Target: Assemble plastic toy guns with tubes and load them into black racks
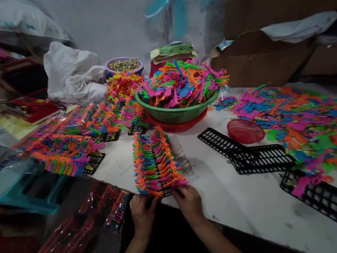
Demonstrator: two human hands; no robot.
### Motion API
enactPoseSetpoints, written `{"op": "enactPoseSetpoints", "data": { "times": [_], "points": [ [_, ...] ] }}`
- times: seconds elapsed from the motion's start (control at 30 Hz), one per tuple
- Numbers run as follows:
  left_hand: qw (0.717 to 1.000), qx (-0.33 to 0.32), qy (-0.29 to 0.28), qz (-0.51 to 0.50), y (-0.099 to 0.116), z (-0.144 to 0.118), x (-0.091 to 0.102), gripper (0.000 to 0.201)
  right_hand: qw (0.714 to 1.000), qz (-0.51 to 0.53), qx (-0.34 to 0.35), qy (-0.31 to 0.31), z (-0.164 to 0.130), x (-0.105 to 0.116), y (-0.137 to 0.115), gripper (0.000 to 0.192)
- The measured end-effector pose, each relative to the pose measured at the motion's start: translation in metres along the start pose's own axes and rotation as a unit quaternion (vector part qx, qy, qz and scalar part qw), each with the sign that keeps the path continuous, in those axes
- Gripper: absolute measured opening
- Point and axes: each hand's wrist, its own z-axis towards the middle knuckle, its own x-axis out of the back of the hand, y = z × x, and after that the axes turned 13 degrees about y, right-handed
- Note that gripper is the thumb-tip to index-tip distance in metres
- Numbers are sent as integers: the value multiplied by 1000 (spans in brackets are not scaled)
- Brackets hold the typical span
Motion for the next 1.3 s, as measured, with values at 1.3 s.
{"op": "enactPoseSetpoints", "data": {
  "times": [1.3],
  "points": [
    [992,-70,81,-70,-6,0,-2,9,981,122,-75,-128,14,8,4,22]
  ]
}}
